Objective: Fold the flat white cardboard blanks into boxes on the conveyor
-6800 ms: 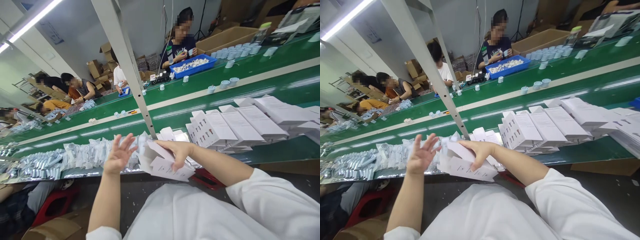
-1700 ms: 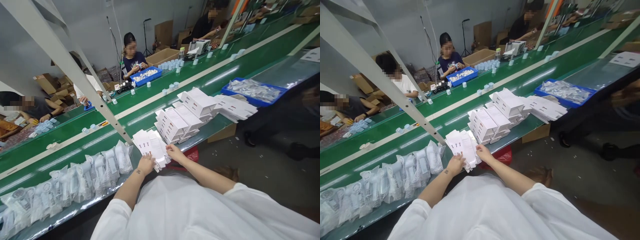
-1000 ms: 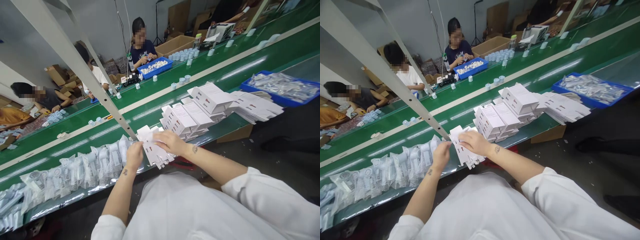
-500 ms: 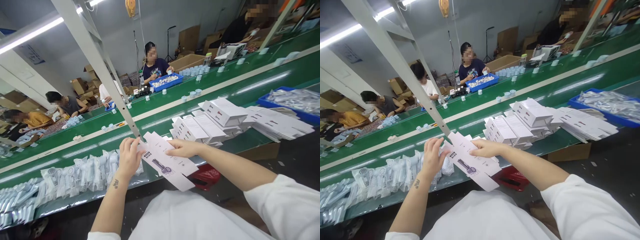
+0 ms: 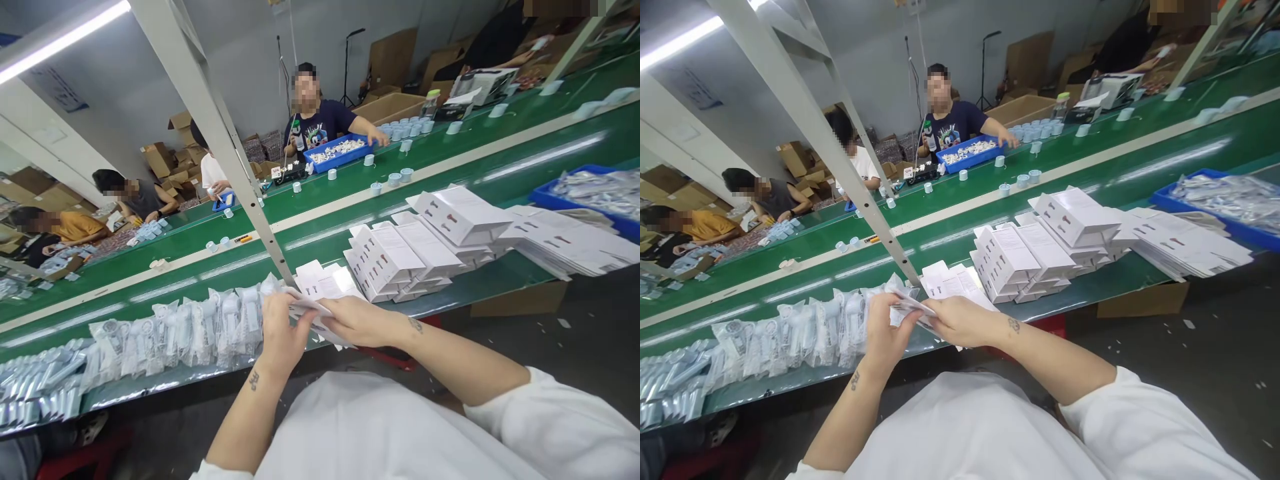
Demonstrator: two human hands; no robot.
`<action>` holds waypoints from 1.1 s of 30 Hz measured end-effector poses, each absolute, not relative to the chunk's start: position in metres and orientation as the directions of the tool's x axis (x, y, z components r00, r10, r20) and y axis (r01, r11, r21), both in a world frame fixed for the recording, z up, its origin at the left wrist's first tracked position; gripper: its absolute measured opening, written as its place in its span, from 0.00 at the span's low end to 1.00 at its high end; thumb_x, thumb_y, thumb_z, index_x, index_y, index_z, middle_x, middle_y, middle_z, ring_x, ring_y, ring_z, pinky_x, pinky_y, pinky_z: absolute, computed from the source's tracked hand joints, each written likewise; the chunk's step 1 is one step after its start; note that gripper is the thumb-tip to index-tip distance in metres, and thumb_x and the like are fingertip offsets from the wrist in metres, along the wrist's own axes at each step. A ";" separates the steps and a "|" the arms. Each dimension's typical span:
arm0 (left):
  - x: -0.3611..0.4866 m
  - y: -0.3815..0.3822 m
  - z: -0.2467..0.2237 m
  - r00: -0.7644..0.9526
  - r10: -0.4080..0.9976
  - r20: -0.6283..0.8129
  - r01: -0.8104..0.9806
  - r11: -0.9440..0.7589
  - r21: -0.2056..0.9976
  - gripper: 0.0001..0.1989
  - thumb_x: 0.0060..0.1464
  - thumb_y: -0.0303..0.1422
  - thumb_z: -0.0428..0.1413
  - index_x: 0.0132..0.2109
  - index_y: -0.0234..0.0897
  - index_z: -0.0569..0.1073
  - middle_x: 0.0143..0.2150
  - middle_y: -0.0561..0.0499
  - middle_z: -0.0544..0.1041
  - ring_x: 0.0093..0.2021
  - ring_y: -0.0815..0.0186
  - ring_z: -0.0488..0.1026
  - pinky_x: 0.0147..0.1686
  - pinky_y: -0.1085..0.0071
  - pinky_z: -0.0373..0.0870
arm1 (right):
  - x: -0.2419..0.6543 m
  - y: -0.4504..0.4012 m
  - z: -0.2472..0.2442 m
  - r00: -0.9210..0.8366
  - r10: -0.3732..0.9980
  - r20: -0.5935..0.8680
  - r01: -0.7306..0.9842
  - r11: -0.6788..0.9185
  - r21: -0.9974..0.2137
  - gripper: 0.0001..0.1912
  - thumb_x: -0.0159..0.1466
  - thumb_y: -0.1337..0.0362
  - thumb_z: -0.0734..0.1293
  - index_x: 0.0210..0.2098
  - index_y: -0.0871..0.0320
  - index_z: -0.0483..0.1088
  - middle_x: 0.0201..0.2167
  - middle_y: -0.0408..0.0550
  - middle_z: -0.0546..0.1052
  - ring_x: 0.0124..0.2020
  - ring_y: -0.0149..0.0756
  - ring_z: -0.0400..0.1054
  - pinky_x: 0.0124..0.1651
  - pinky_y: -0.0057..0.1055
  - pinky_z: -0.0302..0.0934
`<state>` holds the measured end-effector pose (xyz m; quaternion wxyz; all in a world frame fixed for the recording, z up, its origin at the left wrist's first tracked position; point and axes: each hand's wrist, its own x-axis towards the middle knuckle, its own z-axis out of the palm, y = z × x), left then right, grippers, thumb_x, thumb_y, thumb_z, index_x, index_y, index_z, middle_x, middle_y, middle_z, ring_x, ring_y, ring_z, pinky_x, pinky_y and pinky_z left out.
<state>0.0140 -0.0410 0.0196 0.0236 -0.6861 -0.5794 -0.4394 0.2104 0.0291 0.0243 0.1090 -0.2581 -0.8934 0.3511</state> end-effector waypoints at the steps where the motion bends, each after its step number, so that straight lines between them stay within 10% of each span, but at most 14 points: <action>1: 0.012 -0.043 0.025 -0.039 0.838 0.545 0.781 -0.314 0.539 0.10 0.58 0.38 0.63 0.40 0.40 0.71 0.39 0.48 0.79 0.41 0.59 0.75 0.45 0.61 0.68 | 0.211 0.028 0.025 -0.855 0.519 -0.007 0.390 0.633 -0.669 0.14 0.70 0.63 0.57 0.50 0.57 0.69 0.33 0.50 0.79 0.31 0.41 0.73 0.33 0.31 0.60; 6: -0.003 -0.061 0.064 0.150 0.987 0.064 0.758 -0.156 0.633 0.08 0.53 0.37 0.67 0.36 0.42 0.76 0.37 0.53 0.81 0.40 0.60 0.74 0.47 0.63 0.66 | 0.220 0.016 0.025 -0.932 0.361 -0.042 0.304 0.711 -0.634 0.11 0.68 0.65 0.60 0.46 0.57 0.71 0.33 0.50 0.78 0.30 0.40 0.72 0.34 0.32 0.61; 10: -0.004 -0.084 0.084 0.364 0.929 -0.068 0.769 -0.259 0.584 0.03 0.58 0.37 0.63 0.39 0.46 0.82 0.32 0.52 0.81 0.39 0.60 0.71 0.48 0.62 0.66 | 0.224 0.016 0.016 -0.987 0.154 -0.043 0.122 0.550 -0.826 0.15 0.66 0.59 0.65 0.51 0.56 0.71 0.42 0.51 0.80 0.42 0.42 0.75 0.47 0.34 0.67; 14: 0.000 -0.095 0.084 0.448 0.894 -0.013 0.686 -0.335 0.646 0.09 0.62 0.31 0.57 0.39 0.48 0.82 0.32 0.51 0.81 0.48 0.58 0.74 0.61 0.55 0.63 | 0.204 0.028 -0.005 -0.990 -0.137 0.013 -0.034 0.157 -0.987 0.56 0.46 0.47 0.80 0.67 0.60 0.58 0.66 0.59 0.65 0.69 0.49 0.58 0.67 0.39 0.56; 18: -0.006 -0.095 0.086 0.441 0.898 0.006 0.636 -0.317 0.704 0.11 0.65 0.31 0.54 0.41 0.47 0.82 0.33 0.53 0.81 0.41 0.63 0.78 0.72 0.51 0.50 | 0.178 0.030 -0.025 -0.970 -0.244 0.011 0.009 -0.082 -0.997 0.77 0.30 0.41 0.83 0.71 0.60 0.48 0.70 0.61 0.57 0.73 0.51 0.51 0.70 0.41 0.49; 21: -0.021 -0.095 0.096 0.480 0.877 -0.033 0.671 -0.343 0.658 0.06 0.60 0.37 0.61 0.42 0.48 0.83 0.44 0.49 0.82 0.57 0.56 0.74 0.72 0.50 0.50 | 0.178 0.033 -0.024 -0.990 -0.131 0.043 -0.041 -0.020 -0.999 0.75 0.39 0.43 0.82 0.73 0.61 0.42 0.71 0.62 0.56 0.72 0.52 0.52 0.71 0.42 0.47; 24: -0.044 -0.092 0.098 0.481 0.876 0.032 0.616 -0.363 0.699 0.20 0.48 0.45 0.70 0.48 0.49 0.82 0.56 0.45 0.78 0.66 0.49 0.67 0.67 0.52 0.61 | 0.186 0.049 -0.009 -0.998 0.002 0.056 -0.055 0.117 -0.992 0.66 0.46 0.47 0.80 0.73 0.62 0.46 0.69 0.62 0.58 0.70 0.56 0.54 0.72 0.45 0.47; 28: -0.052 -0.080 0.069 0.134 0.962 0.236 0.292 -0.266 0.919 0.38 0.50 0.56 0.64 0.65 0.51 0.69 0.66 0.41 0.70 0.65 0.49 0.69 0.56 0.54 0.74 | 0.183 0.069 0.013 -0.995 0.008 0.096 -0.092 0.225 -0.970 0.58 0.44 0.48 0.80 0.67 0.62 0.57 0.61 0.58 0.68 0.60 0.55 0.65 0.65 0.44 0.58; 33: -0.012 -0.066 0.026 0.125 0.992 0.016 -0.188 0.008 0.982 0.35 0.48 0.47 0.69 0.61 0.44 0.73 0.60 0.40 0.76 0.52 0.52 0.78 0.48 0.60 0.77 | 0.171 0.075 0.013 -0.990 -0.093 0.110 -0.128 0.230 -0.965 0.56 0.44 0.45 0.79 0.65 0.63 0.57 0.55 0.56 0.71 0.56 0.51 0.69 0.60 0.43 0.64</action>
